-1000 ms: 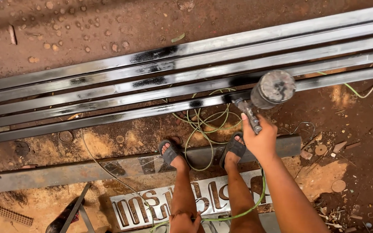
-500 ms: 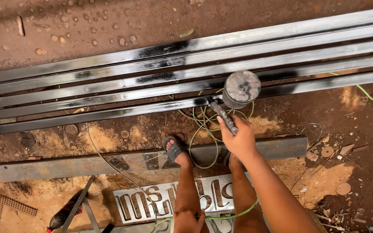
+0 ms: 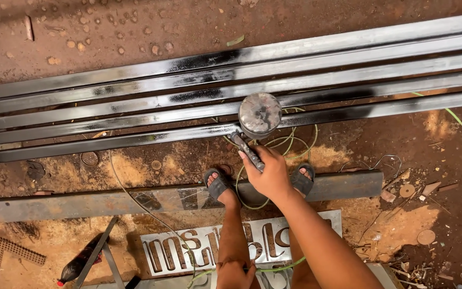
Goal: Spray painting a set of metal bars with black paint using a pneumatic spray gun.
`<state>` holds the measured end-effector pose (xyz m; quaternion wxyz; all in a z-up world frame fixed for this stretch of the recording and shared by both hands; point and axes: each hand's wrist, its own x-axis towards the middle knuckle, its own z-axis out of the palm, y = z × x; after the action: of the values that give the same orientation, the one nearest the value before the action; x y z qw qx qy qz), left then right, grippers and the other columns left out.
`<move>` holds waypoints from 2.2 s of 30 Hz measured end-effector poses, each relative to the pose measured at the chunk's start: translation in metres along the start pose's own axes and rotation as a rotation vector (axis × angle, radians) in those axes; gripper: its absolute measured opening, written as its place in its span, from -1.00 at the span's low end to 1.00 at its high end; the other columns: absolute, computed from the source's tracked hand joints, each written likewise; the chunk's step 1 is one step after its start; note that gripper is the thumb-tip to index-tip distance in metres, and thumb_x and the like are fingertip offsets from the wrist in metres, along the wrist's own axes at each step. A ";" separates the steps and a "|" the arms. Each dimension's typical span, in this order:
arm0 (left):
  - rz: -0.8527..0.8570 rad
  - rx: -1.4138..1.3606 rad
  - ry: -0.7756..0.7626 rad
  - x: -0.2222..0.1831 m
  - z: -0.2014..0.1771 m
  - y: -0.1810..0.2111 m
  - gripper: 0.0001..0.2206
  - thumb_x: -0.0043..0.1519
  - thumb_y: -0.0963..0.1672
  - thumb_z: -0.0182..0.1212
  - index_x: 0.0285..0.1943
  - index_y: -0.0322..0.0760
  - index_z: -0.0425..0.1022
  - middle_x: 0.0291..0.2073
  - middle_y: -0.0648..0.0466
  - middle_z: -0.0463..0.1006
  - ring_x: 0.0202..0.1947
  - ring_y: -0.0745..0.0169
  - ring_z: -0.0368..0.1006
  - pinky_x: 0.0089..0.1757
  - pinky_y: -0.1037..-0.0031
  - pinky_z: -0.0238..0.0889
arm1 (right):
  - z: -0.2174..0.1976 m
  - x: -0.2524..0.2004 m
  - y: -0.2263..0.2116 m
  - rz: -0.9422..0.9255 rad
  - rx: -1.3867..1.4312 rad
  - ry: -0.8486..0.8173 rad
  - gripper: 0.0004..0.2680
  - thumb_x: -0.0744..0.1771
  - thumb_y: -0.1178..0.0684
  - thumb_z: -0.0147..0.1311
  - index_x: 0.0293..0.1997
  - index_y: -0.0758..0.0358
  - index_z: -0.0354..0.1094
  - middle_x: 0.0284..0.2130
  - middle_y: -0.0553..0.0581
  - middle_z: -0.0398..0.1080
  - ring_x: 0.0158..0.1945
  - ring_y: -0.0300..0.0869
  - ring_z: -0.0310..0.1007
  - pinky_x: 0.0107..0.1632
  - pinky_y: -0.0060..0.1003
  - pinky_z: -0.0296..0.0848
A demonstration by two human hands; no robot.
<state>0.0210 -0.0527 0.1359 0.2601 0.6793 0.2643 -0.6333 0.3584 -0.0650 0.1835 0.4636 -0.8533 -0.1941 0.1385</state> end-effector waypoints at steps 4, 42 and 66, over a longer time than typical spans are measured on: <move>0.032 -0.023 0.079 0.001 0.005 -0.003 -0.44 0.33 0.25 -0.15 -0.36 -0.03 0.63 -0.52 0.16 0.52 -0.27 0.13 0.47 0.17 0.14 -0.01 | 0.004 0.004 -0.007 -0.038 0.014 -0.015 -0.81 0.37 0.00 0.12 -0.15 0.36 0.48 -0.30 0.20 0.55 -0.27 0.02 0.55 -0.19 -0.15 0.51; 0.029 -0.006 0.111 0.002 0.004 -0.003 -0.44 0.31 0.25 -0.14 -0.40 -0.04 0.63 -0.49 0.12 0.53 -0.26 0.12 0.46 0.15 0.12 0.04 | -0.079 -0.008 0.081 0.245 -0.306 0.253 -0.73 0.42 -0.08 0.16 -0.38 0.28 0.40 -0.58 0.07 0.40 -0.55 -0.11 0.38 -0.45 -0.18 0.27; 0.071 -0.117 0.110 -0.023 -0.019 -0.001 -0.48 0.35 0.20 -0.13 -0.35 -0.09 0.60 -0.45 0.11 0.57 -0.28 0.04 0.46 0.12 0.12 0.03 | -0.005 0.022 0.010 0.179 -0.112 -0.074 -0.79 0.39 -0.08 0.09 -0.25 0.26 0.49 -0.54 0.06 0.48 -0.51 -0.14 0.47 -0.43 -0.20 0.43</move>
<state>0.0330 -0.0400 0.1603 0.3069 0.7057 0.2906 -0.5687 0.3815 -0.0635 0.1768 0.3937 -0.8860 -0.1416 0.1998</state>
